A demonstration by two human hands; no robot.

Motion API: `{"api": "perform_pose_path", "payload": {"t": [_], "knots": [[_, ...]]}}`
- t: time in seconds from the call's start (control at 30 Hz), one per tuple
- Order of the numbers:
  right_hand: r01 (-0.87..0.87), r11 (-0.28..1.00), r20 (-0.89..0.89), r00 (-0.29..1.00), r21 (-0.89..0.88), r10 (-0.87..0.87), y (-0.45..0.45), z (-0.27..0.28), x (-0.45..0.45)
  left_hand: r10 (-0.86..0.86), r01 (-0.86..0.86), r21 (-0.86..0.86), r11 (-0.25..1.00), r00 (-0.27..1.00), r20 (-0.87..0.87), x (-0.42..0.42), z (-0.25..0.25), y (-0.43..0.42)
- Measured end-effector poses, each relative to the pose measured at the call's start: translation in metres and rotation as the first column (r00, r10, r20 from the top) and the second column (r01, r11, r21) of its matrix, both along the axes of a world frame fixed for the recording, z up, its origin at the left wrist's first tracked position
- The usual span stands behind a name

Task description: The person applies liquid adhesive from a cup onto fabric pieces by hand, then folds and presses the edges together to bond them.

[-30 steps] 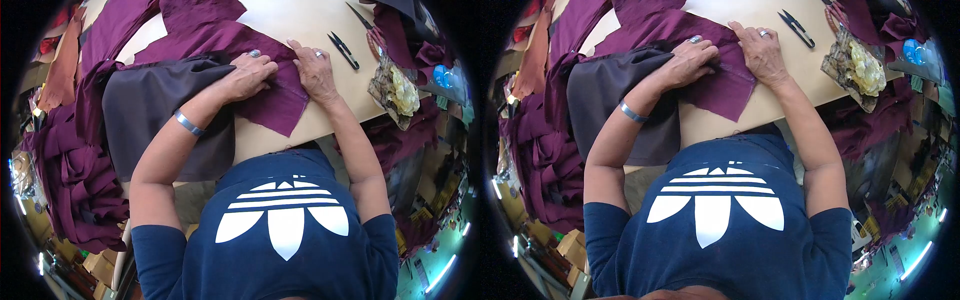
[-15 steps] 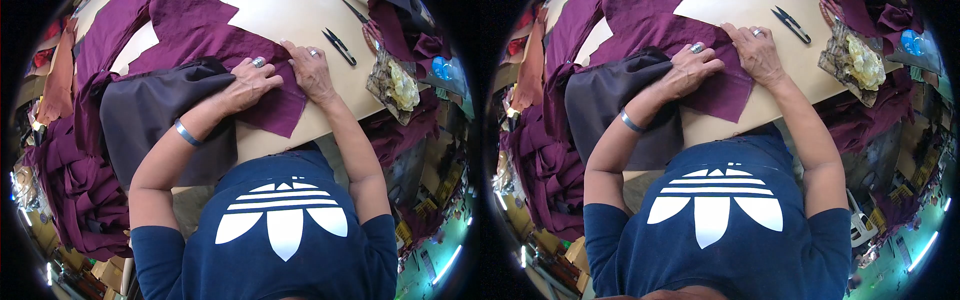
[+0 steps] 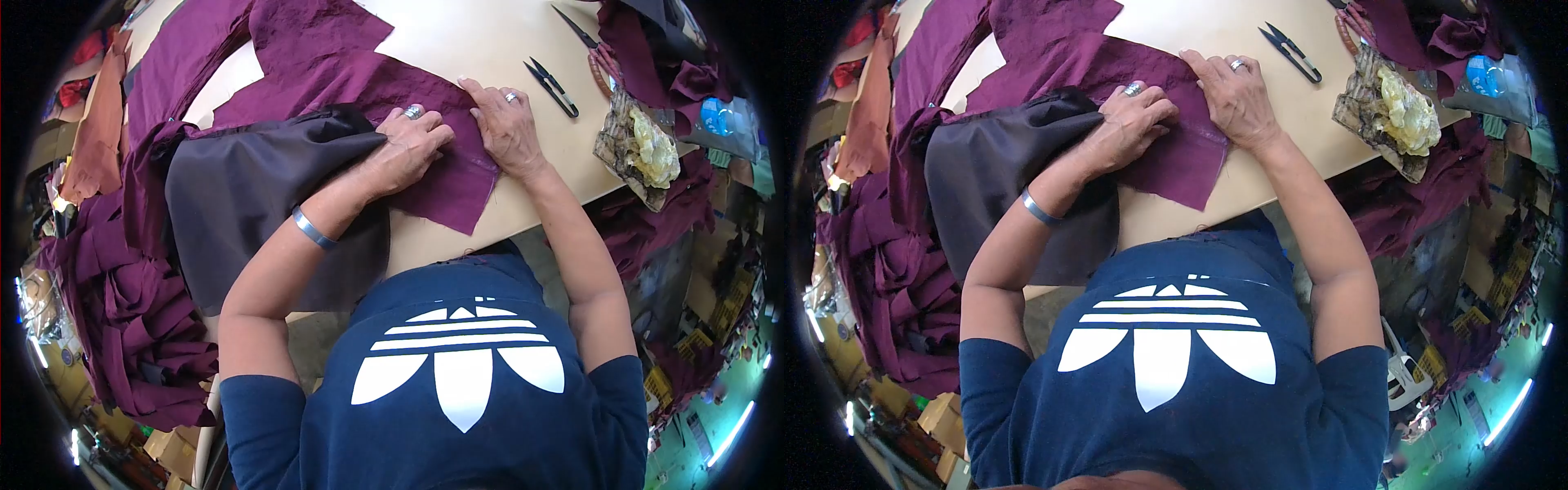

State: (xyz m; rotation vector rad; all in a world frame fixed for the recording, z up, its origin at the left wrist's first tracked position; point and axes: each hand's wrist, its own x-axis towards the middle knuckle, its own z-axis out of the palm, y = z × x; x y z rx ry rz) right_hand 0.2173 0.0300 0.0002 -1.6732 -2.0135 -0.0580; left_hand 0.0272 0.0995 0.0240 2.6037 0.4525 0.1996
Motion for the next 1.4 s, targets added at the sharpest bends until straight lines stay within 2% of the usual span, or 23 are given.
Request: {"api": "perform_pose_path", "payload": {"t": [0.2,0.8,0.9,1.0,1.1,1.2,1.23,1.4], "knots": [[0.006,1.000,0.007,1.000,-0.014,-0.006,-0.001,0.000,0.000,-0.033,0.028,-0.063,0.998,0.996,-0.084,0.002,0.004,0.003],[0.016,1.000,-0.009,1.000,-0.012,-0.016,-0.001,-0.003,-0.001,0.019,-0.015,-0.092,0.996,0.999,0.042,0.000,-0.005,-0.003],[-0.020,1.000,-0.016,1.000,-0.007,0.020,0.001,-0.002,0.001,0.038,-0.037,-0.081,0.996,0.999,0.022,0.003,-0.004,-0.006],[-0.095,0.995,-0.023,0.995,-0.018,0.094,0.006,-0.004,0.008,-0.015,0.001,-0.117,0.993,0.993,-0.114,0.005,0.006,-0.005],[-0.119,0.992,-0.008,0.993,-0.032,0.119,0.010,-0.005,0.010,-0.025,0.027,0.027,0.999,0.997,-0.075,0.009,0.000,-0.009],[-0.119,0.993,-0.026,0.993,-0.018,0.118,0.012,-0.006,0.010,0.023,-0.023,0.001,1.000,0.997,0.075,0.016,-0.008,-0.020],[-0.114,0.993,-0.032,0.993,-0.027,0.113,0.012,-0.006,0.010,0.040,-0.040,-0.026,0.999,0.999,-0.016,0.018,-0.003,-0.020],[-0.123,0.992,-0.065,0.990,-0.001,0.123,0.011,-0.008,0.011,-0.041,0.030,-0.101,0.994,0.992,-0.116,0.019,0.004,-0.012]]}}
